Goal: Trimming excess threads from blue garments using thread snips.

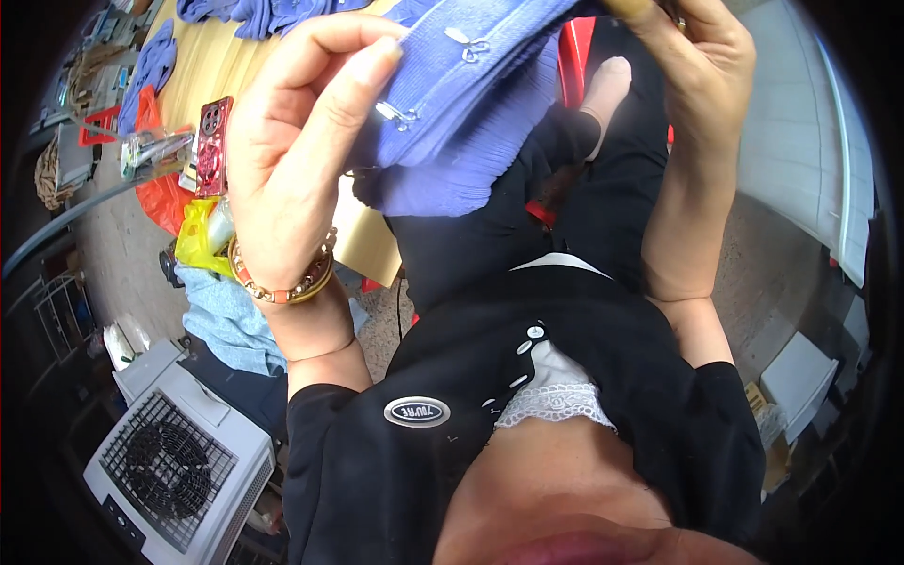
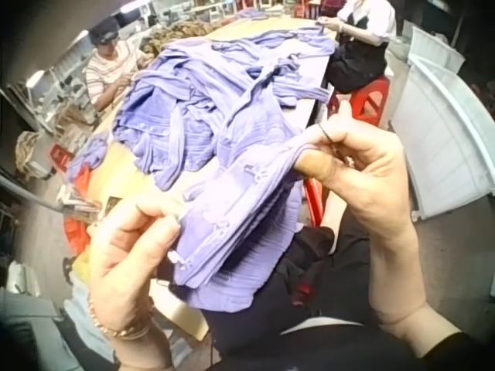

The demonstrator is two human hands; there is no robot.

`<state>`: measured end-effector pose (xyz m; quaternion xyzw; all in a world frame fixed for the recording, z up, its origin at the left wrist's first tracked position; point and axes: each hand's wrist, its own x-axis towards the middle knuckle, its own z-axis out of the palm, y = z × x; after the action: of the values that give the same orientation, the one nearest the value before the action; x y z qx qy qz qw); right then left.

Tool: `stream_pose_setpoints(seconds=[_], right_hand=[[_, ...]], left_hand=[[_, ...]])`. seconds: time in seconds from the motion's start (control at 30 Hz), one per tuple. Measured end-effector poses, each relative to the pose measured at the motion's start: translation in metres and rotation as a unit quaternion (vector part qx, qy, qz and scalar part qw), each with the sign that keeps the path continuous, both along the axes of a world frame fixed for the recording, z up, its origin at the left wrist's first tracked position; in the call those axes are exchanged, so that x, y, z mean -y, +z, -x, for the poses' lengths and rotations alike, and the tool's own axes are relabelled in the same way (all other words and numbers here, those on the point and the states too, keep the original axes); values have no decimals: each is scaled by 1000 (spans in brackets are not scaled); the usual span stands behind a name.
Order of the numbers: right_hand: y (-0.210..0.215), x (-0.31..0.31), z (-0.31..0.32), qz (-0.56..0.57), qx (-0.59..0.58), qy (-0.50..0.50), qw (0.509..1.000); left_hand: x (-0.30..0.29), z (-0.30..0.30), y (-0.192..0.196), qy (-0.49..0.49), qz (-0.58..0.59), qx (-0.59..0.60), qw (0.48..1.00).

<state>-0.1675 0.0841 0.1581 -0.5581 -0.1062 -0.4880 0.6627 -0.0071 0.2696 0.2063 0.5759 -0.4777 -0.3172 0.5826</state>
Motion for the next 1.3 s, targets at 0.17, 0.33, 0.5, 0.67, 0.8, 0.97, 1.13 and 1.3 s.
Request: stream_pose_setpoints(seconds=[0.17, 0.33, 0.5, 0.67, 0.8, 0.97, 1.13, 1.3], right_hand=[[-38, 4, -21, -92, 102, 65, 988], [-33, 4, -1, -39, -55, -17, 998], [-24, -7, 4, -11, -289, -157, 944], [-45, -5, -6, -65, -129, -22, 989], [-82, -3, -31, -200, 102, 139, 964], [-35, -12, -1, 0, -370, -161, 915], [-81, -6, -35, -142, 98, 74, 982], [-80, -8, -35, -82, 92, 49, 991]], left_hand=[[-2, -9, -7, 36, -58, -9, 998], [-6, -10, -7, 59, -56, 12, 997], [-18, -13, -9, 55, -79, 29, 995], [-27, -14, -19, 74, -59, 169, 981], [-30, -18, -23, 108, -52, 342, 932], [-28, -19, -31, 127, -63, 277, 950], [-33, -21, -38, 116, -56, 249, 960], [-31, -16, -44, 151, -17, 275, 949]])
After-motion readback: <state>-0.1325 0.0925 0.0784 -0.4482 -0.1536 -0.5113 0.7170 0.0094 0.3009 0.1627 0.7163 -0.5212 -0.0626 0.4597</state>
